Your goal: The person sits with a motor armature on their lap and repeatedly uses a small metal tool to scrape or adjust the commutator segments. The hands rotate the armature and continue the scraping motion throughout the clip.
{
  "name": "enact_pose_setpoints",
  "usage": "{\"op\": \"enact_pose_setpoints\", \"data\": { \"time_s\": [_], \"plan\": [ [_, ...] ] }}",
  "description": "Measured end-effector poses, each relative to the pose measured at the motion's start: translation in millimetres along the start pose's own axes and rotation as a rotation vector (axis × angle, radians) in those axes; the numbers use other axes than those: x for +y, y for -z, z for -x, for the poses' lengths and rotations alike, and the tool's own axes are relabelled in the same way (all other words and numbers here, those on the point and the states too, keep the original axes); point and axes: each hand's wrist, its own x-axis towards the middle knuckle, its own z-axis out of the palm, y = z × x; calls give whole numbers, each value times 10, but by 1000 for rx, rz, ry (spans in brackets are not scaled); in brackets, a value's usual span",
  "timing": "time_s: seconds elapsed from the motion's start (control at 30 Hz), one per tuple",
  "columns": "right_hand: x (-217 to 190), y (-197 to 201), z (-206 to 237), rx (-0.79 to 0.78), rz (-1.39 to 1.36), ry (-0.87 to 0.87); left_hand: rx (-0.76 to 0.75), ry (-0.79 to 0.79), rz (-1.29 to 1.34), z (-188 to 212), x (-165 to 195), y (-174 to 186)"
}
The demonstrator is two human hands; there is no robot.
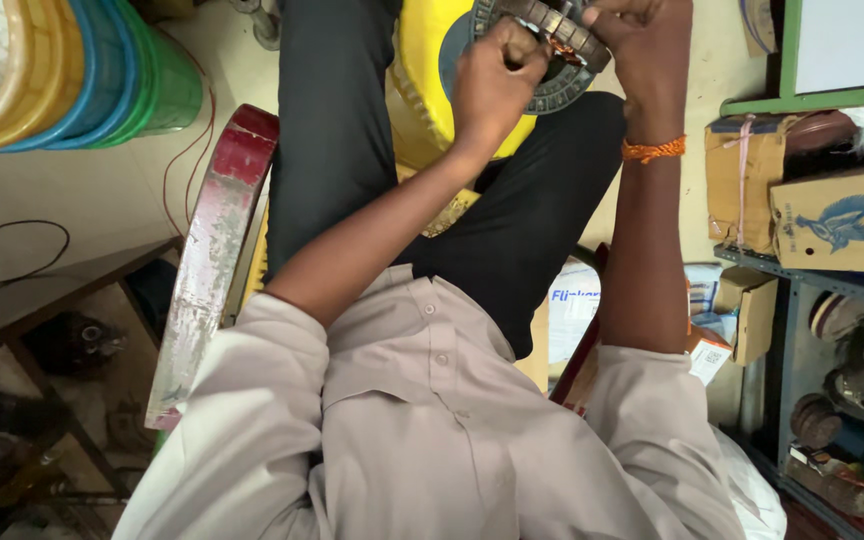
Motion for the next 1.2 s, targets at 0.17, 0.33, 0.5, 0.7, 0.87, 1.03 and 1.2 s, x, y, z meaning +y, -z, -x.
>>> {"op": "enact_pose_setpoints", "data": {
  "time_s": [0.17,0.33,0.5,0.7,0.87,1.03,1.2],
  "plan": [
    [-7,199,141,56,-173,-327,80,-491,-570,32,183,251],
    [-91,329,292,26,-455,-307,-401,-1020,-494,-524,164,449],
    [-408,349,354,-13,-503,-208,-635,-941,-405,-743,190,468],
    [-675,78,495,-67,-222,-177,-703,-814,-391,-790,128,484],
    [-655,-125,667,-44,22,-114,-769,-843,-334,-870,151,430],
    [-428,-449,864,61,466,160,-811,-1013,-481,-835,264,562],
    [-454,-459,1083,3,450,277,-566,-1490,-610,-741,183,637]
  ]
}}
